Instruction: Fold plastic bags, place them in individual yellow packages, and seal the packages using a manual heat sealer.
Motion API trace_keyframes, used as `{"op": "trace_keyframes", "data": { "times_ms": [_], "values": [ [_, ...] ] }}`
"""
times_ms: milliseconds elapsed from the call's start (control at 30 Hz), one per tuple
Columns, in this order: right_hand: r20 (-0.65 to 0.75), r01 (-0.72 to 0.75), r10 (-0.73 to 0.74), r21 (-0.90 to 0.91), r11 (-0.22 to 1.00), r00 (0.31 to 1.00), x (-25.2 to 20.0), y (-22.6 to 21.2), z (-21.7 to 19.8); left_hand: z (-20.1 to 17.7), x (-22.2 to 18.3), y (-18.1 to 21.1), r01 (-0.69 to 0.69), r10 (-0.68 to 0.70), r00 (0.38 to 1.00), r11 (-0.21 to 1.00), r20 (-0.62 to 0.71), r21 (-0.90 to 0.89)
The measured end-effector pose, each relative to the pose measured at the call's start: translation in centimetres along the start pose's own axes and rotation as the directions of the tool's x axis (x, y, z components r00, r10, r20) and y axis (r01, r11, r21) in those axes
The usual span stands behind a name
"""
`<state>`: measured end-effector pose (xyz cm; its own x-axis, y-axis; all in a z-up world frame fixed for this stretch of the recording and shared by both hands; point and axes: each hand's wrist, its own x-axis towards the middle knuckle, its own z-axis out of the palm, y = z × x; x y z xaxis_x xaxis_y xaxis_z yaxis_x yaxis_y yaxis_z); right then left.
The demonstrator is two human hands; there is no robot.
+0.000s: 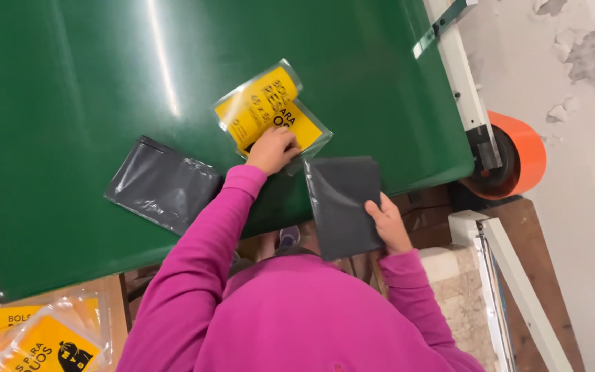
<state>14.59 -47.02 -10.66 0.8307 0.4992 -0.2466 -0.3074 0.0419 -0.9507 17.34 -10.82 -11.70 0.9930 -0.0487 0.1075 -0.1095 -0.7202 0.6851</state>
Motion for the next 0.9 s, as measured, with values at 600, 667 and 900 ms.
{"op": "trace_keyframes", "data": {
  "times_ms": [600, 667, 900],
  "values": [
    [0.159, 0.069, 0.001, -0.434, 0.898, 0.987, 7.8, 0.5, 8.7, 0.4, 0.3, 5.2, -0.155, 0.159, 0.96, 0.987, -0.228, 0.039],
    [0.179, 0.11, -0.031, -0.45, 0.886, 0.983, 8.1, -0.5, 9.2, -1.4, 0.1, 6.9, -0.147, 0.153, 0.958, 0.988, -0.241, 0.043],
    [0.269, 0.194, -0.062, -0.499, 0.844, 0.961, 9.1, -1.2, 9.5, -0.3, 0.9, 4.1, 0.072, 0.004, 0.949, 0.971, -0.315, 0.229]
  ]
}}
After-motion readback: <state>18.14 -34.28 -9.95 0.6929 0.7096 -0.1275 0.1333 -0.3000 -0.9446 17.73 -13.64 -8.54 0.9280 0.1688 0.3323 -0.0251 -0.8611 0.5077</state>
